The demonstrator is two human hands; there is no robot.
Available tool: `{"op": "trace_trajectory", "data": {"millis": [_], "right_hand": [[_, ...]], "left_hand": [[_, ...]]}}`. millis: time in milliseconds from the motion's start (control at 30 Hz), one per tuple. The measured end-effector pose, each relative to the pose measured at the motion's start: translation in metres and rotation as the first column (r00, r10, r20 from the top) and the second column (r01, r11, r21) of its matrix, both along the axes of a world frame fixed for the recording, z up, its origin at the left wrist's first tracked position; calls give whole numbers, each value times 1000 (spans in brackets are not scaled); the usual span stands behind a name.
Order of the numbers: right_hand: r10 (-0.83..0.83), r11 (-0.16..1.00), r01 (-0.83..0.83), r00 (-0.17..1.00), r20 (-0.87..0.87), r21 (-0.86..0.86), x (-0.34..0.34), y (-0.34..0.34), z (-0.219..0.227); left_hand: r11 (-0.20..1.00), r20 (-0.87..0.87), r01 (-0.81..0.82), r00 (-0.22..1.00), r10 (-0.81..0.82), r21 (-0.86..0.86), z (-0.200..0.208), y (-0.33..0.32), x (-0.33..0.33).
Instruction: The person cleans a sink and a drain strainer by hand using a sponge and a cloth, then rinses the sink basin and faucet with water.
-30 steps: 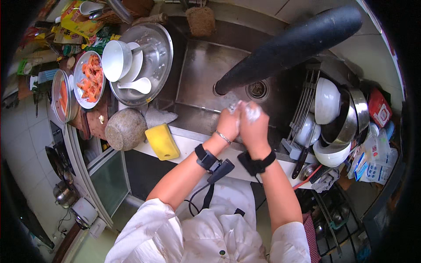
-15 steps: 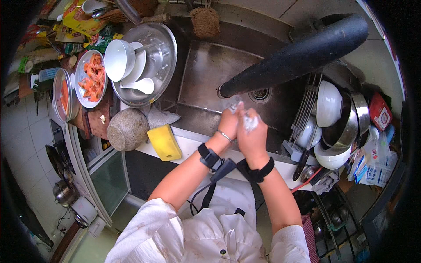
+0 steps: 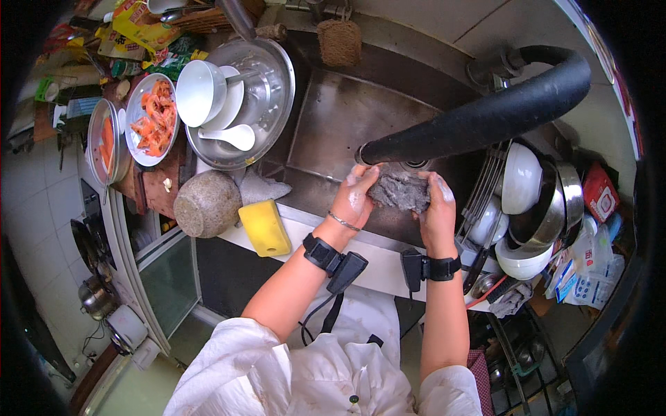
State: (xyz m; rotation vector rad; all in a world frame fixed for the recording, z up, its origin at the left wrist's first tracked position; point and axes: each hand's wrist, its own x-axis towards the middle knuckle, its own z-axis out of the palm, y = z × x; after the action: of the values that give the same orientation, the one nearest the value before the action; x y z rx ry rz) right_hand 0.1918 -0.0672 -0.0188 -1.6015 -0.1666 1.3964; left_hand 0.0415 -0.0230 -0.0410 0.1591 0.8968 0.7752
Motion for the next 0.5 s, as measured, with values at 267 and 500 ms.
{"op": "trace_trajectory", "data": {"millis": [267,500], "right_hand": [[114,970,-102,992,-45,219,-1,-4,24],[109,987,-92,986,-123,135,-3,-12,14]], "left_hand": [[962,89,185,974,-206,201,11,13,-7],[969,9,244,970,-244,32,15,19,-13]]}}
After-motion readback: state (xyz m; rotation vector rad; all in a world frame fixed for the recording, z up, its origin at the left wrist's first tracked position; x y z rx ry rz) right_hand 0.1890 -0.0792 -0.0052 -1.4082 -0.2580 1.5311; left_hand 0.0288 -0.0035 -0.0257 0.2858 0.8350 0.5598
